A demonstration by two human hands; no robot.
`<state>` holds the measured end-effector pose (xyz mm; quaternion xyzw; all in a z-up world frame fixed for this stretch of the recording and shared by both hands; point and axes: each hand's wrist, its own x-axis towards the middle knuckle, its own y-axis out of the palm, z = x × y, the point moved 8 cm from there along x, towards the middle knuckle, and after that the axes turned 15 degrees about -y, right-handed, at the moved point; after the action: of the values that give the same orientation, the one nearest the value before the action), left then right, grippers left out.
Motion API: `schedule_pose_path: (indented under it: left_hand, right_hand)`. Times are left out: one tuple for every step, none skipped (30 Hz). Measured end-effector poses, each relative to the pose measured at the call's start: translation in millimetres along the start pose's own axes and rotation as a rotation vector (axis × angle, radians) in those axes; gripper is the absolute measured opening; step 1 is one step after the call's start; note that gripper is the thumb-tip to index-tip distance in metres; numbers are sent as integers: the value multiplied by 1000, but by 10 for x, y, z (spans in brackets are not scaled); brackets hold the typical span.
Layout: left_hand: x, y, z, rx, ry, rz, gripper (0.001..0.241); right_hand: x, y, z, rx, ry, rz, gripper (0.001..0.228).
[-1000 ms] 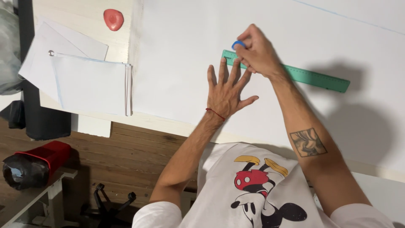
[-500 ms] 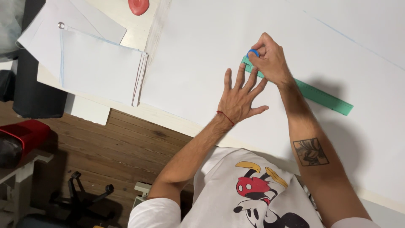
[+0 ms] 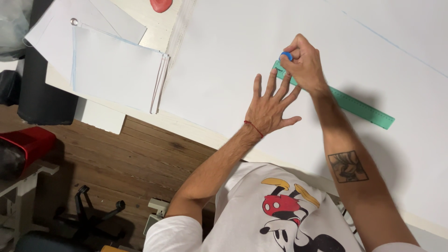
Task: Cutting a large sheet of material with scissors and marking it using a ruler and chalk
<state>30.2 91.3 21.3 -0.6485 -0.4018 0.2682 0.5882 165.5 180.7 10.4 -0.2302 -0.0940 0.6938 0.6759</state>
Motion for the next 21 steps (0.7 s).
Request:
schedule_pose_path:
  left_hand:
    - [2,1,-10,-9,1,0,101]
    - [2,2,-21,-19,1,1,101]
    - [5,2,-24,-16,-5,0,101]
    - [0,-3,-39,-18,4,-1,101]
    - [4,-5,-25,-13,10,-4,102]
    - [5,3,24,-3,1,-8,102]
    - [1,13,4,-17,6,-3,101]
    - [-4,23,-19,-31,11,2,101]
    - [5,18,-23,-24,1,0,101]
    - [5,17,-42,-36,7,12,102]
    - [2,10,-34,-41,11,22,103]
    - [13,24,22,-27,0,18,103]
    - [6,49,2,-32,7,33,103]
    - [-1,74,-26,-38,14,49,103]
    - [-2,83,-20,-21,4,48,103]
    - [-9,88,-30,-32,8,54,103]
    - [-27,88,-75,-48,20,62,104]
    - [-16,84,-17,-37,19,62,104]
    - [-19,50,-28,-62,24,20,103]
    - [-17,21,-35,-88,30,-22,103]
    - [-17,0,-43,-73,28,-24,103]
  right_hand:
    - [-7,-19,-4,20,-44,-62,15]
    - [-19,-39,-7,41,-89,-125,16]
    - [-23,-79,48,42,-93,-119,16]
    - [-35,-89,69,16,-48,-71,15]
    - [-21,-79,99,-6,-10,-20,13]
    - [13,-8,87,-2,-20,-13,13]
    - [-1,-25,81,28,-50,-59,14]
    - [-21,-46,72,58,-79,-106,15]
    - [-10,-68,83,61,-88,-97,15]
    - [-15,-80,57,58,-43,-75,14]
    - [-5,-67,43,59,-5,-51,14]
    - [42,-7,49,67,-19,-41,14]
    - [26,-34,74,13,-80,-64,13]
    - [1,-64,98,-41,-142,-88,13]
    - [23,-73,86,-29,-154,-80,13]
    - [35,-81,36,26,-119,-76,14]
    - [4,-117,-24,78,-77,-78,17]
    - [51,-96,1,87,-83,-77,17]
    - [4,-186,-103,388,13,-251,17]
    - [-50,-244,-219,688,110,-428,18]
    - [-246,-327,-165,700,102,-422,18]
